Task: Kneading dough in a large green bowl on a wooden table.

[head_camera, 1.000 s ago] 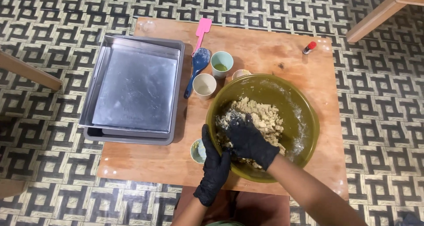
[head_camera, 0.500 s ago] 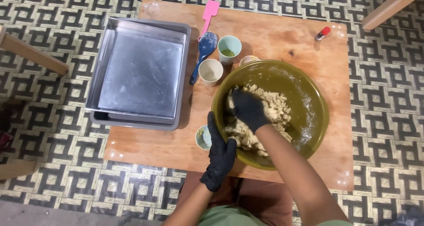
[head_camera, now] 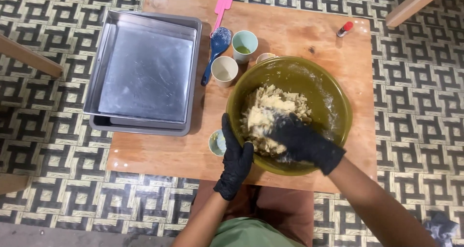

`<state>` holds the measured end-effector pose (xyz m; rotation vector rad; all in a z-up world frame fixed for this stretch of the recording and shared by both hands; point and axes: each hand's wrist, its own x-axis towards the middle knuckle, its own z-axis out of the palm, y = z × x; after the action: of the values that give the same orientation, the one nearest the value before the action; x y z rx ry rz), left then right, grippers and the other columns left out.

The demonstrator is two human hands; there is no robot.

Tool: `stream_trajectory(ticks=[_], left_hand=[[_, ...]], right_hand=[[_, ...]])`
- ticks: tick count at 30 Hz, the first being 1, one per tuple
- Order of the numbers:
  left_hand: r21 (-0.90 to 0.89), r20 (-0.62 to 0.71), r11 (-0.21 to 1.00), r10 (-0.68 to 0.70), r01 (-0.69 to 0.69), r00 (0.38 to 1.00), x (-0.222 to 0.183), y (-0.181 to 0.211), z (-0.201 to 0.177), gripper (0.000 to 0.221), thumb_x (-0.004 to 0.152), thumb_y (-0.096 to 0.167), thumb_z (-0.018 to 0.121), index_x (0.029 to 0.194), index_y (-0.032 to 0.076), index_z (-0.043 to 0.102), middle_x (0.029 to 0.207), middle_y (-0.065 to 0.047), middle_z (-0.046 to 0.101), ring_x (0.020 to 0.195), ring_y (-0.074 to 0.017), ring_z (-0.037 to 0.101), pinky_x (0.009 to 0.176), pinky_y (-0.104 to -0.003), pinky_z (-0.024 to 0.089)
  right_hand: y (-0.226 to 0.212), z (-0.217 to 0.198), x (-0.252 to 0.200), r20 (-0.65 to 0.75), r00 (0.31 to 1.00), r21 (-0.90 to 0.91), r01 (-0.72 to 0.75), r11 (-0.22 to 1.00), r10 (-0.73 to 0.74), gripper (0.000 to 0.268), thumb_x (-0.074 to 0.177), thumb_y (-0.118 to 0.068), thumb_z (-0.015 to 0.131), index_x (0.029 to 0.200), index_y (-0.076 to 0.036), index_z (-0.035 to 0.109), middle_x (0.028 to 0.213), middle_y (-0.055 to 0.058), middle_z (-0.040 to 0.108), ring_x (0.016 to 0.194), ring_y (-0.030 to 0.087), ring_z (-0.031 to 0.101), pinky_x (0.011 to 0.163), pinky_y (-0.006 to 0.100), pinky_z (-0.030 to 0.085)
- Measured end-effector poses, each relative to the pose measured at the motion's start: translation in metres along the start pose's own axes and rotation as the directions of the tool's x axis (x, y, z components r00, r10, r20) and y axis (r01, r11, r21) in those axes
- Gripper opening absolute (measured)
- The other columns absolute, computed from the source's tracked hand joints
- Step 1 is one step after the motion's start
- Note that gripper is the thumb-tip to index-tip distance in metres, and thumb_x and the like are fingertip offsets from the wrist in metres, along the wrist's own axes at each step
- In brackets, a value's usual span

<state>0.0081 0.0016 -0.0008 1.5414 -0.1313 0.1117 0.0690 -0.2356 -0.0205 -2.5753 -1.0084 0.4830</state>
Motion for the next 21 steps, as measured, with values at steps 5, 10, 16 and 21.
stream_trajectory(ticks=[5, 10, 16, 21], left_hand=[[-0.015, 0.000, 1.000, 0.000, 0.000, 1.000, 0.000, 0.001, 0.002, 0.084, 0.104, 0.033, 0.047, 0.163, 0.020, -0.011, 0.169, -0.022, -0.005, 0.150, -0.0551, 0.000, 0.117, -0.074, 0.010], [0.033, -0.002, 0.999, -0.017, 0.017, 1.000, -0.001, 0.002, 0.004, 0.081, 0.105, 0.031, 0.044, 0.163, 0.021, -0.011, 0.170, -0.019, -0.004, 0.151, -0.0519, 0.002, 0.120, -0.070, 0.011], [0.049, -0.011, 0.999, -0.024, 0.025, 1.000, -0.003, -0.003, 0.006, 0.080, 0.105, 0.032, 0.042, 0.163, 0.020, -0.011, 0.170, -0.018, -0.003, 0.152, -0.0503, 0.002, 0.121, -0.069, 0.011], [0.036, -0.031, 0.999, 0.011, -0.009, 0.999, -0.001, -0.003, 0.006, 0.080, 0.105, 0.032, 0.043, 0.163, 0.019, -0.011, 0.169, -0.021, -0.004, 0.151, -0.0537, 0.001, 0.121, -0.070, 0.012]], right_hand=[[-0.137, -0.087, 0.051, 0.139, 0.929, -0.289, -0.294, 0.911, 0.344, 0.066, 0.102, -0.062, 0.048, 0.139, -0.009, 0.058, 0.140, 0.020, 0.057, 0.136, 0.038, 0.050, 0.119, 0.052, 0.034], [0.042, 0.099, 0.072, -0.143, 0.984, -0.277, -0.147, 0.950, 0.110, 0.073, 0.085, -0.041, 0.072, 0.145, -0.003, 0.052, 0.144, 0.030, 0.054, 0.131, 0.051, 0.050, 0.101, 0.062, 0.044], [0.048, 0.117, 0.099, -0.368, 0.919, -0.613, -0.127, 0.780, -0.139, 0.060, 0.088, -0.016, 0.070, 0.141, 0.006, 0.051, 0.119, 0.040, 0.061, 0.093, 0.053, 0.066, 0.056, 0.058, 0.055], [0.034, 0.090, 0.106, -0.338, 0.940, -0.360, -0.182, 0.915, 0.054, 0.041, 0.090, -0.014, 0.072, 0.129, -0.014, 0.060, 0.129, 0.020, 0.065, 0.109, 0.041, 0.068, 0.083, 0.053, 0.059]])
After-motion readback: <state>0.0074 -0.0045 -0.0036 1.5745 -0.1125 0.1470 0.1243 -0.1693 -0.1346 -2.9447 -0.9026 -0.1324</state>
